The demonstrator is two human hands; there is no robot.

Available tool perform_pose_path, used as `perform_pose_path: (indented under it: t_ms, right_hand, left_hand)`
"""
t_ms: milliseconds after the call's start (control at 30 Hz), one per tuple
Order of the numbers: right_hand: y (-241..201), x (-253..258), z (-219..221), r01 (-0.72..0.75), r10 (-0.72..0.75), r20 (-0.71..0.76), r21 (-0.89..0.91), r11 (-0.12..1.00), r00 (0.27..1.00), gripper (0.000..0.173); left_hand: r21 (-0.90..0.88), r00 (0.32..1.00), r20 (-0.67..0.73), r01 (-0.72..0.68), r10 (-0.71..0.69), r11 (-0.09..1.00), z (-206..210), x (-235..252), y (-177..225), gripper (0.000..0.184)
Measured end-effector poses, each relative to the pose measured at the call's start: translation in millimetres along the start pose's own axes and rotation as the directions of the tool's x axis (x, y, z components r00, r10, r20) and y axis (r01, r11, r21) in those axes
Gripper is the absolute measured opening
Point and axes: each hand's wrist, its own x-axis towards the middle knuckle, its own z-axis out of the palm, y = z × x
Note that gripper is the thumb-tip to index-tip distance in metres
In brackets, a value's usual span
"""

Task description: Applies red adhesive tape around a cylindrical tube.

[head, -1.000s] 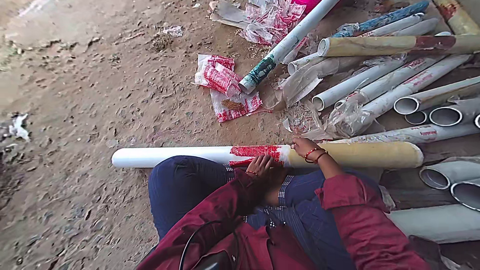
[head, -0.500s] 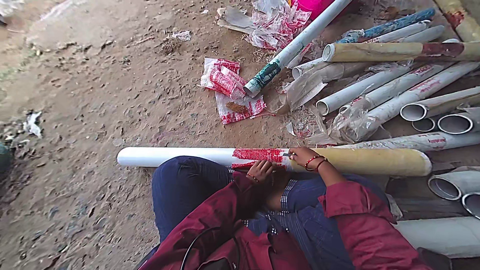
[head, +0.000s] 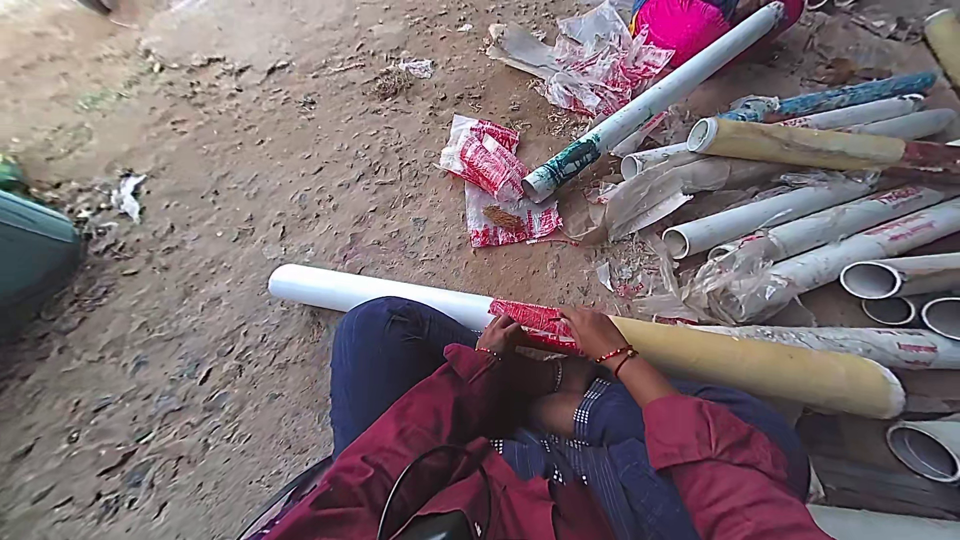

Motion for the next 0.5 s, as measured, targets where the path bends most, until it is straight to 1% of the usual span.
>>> perform_pose_path:
  t_ms: [133,167,233,300,367,433,500]
  right_hand:
    - [-12,10,26,0.140,-0.138,-0.086,0.022,0.990,0.987,0.034]
    - [-12,13,32,0.166,-0.165,-0.121,0.001,0.986,0.979,0.033]
    - [-13,16,41,0.195,-0.201,-0.130,-0.060,0.979,0.971,0.032]
    - [-12,17,46,0.234,-0.250,-0.145,-0.117,0.965,0.957,0.031]
    - [-10,17,53,0.291,-0.318,-0.239,-0.143,0.946,0.917,0.028]
    - [-8,17,59,0.353,-0.389,-0.357,-0.166,0.921,0.849,0.024]
    - [-10,19,63,0.371,-0.410,-0.395,-0.176,0.912,0.822,0.024]
  left_hand:
    - [0.014,0.993,0.002,-0.118,0.118,0.993,3,3,-8,0.026]
    - [0.018,0.992,0.015,-0.123,0.122,0.992,3,4,-9,0.027]
    - [0.018,0.994,0.052,-0.095,0.094,0.995,2,3,-8,0.029]
    - [0.016,0.994,0.028,-0.109,0.109,0.994,4,1,-10,0.028]
    - [-0.008,0.994,0.012,-0.108,0.108,0.994,2,-2,-11,0.026]
    - [-0.006,0.996,0.007,-0.091,0.091,0.996,0,-4,-9,0.025]
    - [0.000,0.997,0.032,-0.066,0.066,0.998,-1,-5,-7,0.026]
